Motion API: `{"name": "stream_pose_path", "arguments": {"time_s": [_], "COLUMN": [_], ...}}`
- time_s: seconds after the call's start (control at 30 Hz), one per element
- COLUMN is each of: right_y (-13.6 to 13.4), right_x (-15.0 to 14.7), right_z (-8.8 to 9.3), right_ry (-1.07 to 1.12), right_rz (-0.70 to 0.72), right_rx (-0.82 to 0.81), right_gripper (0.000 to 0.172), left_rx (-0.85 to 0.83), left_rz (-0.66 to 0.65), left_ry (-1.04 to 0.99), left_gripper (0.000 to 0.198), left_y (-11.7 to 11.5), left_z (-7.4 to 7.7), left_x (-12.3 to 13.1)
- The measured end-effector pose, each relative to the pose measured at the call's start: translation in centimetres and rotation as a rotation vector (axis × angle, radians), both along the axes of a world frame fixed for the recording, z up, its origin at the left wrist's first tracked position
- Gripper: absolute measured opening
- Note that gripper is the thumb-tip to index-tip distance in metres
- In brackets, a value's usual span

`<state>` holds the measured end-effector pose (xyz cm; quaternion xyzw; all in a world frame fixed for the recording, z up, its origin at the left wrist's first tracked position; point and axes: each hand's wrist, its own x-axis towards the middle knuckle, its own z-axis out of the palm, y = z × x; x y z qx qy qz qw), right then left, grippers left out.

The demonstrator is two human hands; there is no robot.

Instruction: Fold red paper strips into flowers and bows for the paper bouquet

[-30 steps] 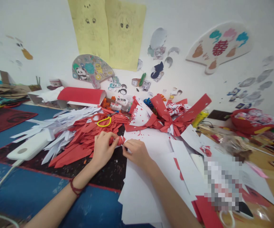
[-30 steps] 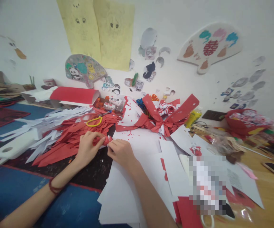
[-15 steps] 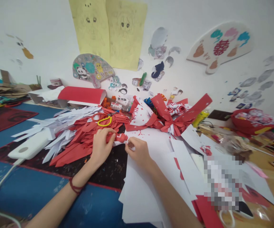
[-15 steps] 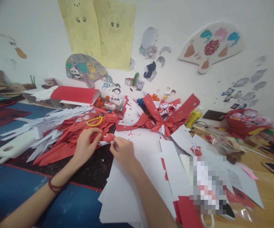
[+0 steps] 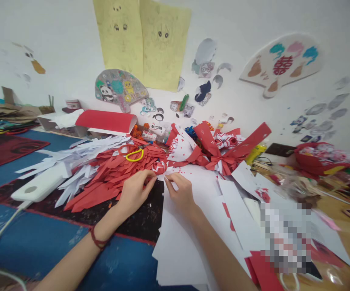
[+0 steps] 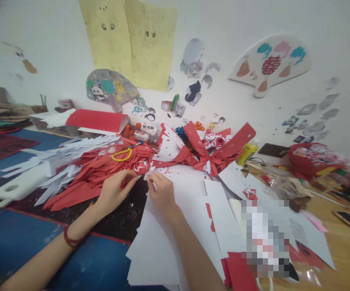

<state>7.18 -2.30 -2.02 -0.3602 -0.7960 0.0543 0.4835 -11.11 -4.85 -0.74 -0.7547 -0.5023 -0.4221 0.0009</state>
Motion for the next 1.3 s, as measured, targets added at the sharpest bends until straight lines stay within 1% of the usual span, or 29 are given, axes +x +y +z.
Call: {"name": "stream_pose_path", "arguments": {"time_s": [0.17,0.33,0.47,0.57,0.63,0.73,0.8,0.9,1.03,1.2,1.3], "right_y": [0.0,0.1,0.0,0.0,0.0,0.1,0.1,0.0,0.0,0.6,0.9], "right_x": [-0.1,-0.3,-0.2,-0.1,-0.2,-0.4,-0.4,-0.4,-0.3,0.4,0.8], "right_z": [0.1,0.1,0.2,0.1,-0.2,-0.6,-0.7,-0.7,-0.4,-0.4,-0.5], "right_ry": [0.048,0.007,-0.049,-0.114,-0.186,-0.299,-0.344,-0.388,-0.456,-0.486,-0.466], "right_rz": [-0.013,-0.065,-0.062,-0.075,-0.115,-0.196,-0.214,-0.198,-0.171,-0.095,-0.048], "right_rx": [-0.065,-0.123,-0.136,-0.107,-0.094,-0.08,-0.058,-0.006,0.056,0.097,0.097], "right_gripper": [0.012,0.011,0.018,0.016,0.015,0.026,0.026,0.024,0.024,0.032,0.031], "left_rx": [0.198,0.306,0.33,0.288,0.26,0.276,0.309,0.346,0.358,0.351,0.356], "left_rz": [-0.022,-0.011,0.04,0.096,0.132,0.186,0.17,0.077,0.021,0.026,0.033], "left_ry": [0.201,0.382,0.418,0.421,0.434,0.497,0.559,0.632,0.631,0.528,0.493], "left_gripper": [0.012,0.016,0.018,0.015,0.015,0.02,0.026,0.028,0.023,0.016,0.014], "left_y": [0.1,0.3,0.4,0.3,0.2,0.0,0.0,0.0,0.1,0.3,0.4], "left_z": [-0.3,-0.3,-0.2,0.0,0.3,0.5,0.4,0.0,-0.3,-0.1,0.0], "left_x": [-0.2,-0.5,-0.4,-0.3,-0.2,0.0,0.1,0.3,0.4,0.2,0.1]}}
